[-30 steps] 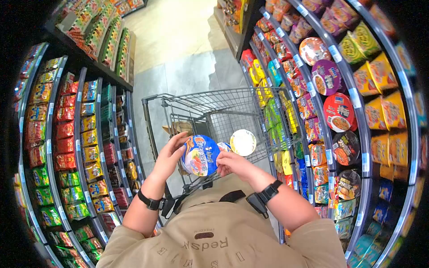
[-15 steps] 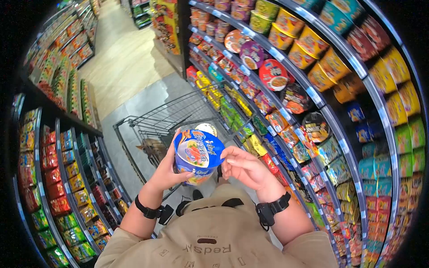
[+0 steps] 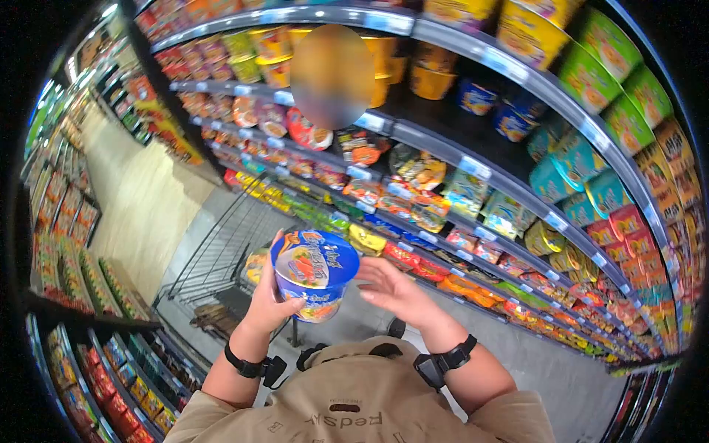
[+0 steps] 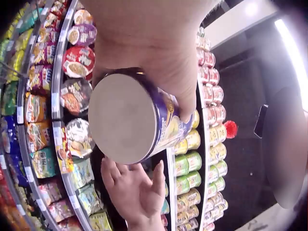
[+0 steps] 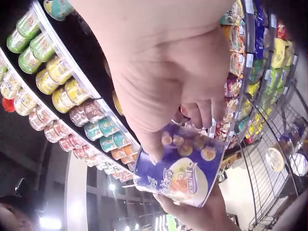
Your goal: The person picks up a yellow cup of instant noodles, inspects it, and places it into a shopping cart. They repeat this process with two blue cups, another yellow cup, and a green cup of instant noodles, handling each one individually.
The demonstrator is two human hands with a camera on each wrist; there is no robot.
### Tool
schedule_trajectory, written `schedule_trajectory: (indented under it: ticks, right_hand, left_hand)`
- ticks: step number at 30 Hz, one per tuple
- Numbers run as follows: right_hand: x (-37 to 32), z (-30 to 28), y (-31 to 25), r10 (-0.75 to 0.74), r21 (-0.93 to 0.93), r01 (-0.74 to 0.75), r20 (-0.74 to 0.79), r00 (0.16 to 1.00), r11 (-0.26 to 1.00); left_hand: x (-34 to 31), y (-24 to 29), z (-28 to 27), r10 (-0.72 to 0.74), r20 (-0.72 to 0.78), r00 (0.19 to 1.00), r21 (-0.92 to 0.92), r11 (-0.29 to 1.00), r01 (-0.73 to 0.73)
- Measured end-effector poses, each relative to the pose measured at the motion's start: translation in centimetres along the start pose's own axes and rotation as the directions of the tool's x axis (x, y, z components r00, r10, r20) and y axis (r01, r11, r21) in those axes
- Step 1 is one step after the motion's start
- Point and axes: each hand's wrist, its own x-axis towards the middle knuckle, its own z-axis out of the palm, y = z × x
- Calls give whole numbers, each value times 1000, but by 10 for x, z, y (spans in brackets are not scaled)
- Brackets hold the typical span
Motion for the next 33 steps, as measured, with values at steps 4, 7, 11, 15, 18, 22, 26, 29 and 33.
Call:
schedule_trajectory:
  ticks: [4, 7, 11, 15, 18, 22, 26, 29, 33]
  right_hand:
    - [-36, -56, -18, -22, -126, 14, -66, 998, 992]
    - [-68, -106, -28, -31, -176, -4, -199, 979, 984]
    - [-107, -158, -50, -131, -149, 82, -356, 925, 985]
    - [-134, -199, -86, -194, -188, 122, -428, 883, 974]
    - [-146, -222, -103, -198, -157, 149, -376, 905, 976]
    - [-146, -241, -117, -219, -104, 193, -384, 897, 976]
    - [-140, -250, -143, -316, -66, 310, -293, 902, 948]
    - [-131, -255, -156, -342, -83, 332, -209, 916, 940]
    - [-115, -259, -168, -305, -295, 248, -163, 938, 923]
  left_hand:
    - [58, -14, 81, -52, 209, 976, 150, 988, 21]
    - [97, -30, 136, -109, 324, 940, 212, 976, 40]
    - [138, -43, 196, -69, 436, 897, 510, 840, -184]
    - [168, -56, 246, -21, 472, 881, 554, 785, -278]
    - [184, -57, 275, -11, 422, 906, 463, 863, -205]
    - [204, -68, 287, 24, 370, 929, 342, 926, -160]
    - [222, -68, 290, 52, 317, 947, 195, 974, -118]
    - [244, -62, 285, 93, 307, 947, 172, 973, -152]
    - [282, -57, 282, 171, 360, 917, 205, 945, -256]
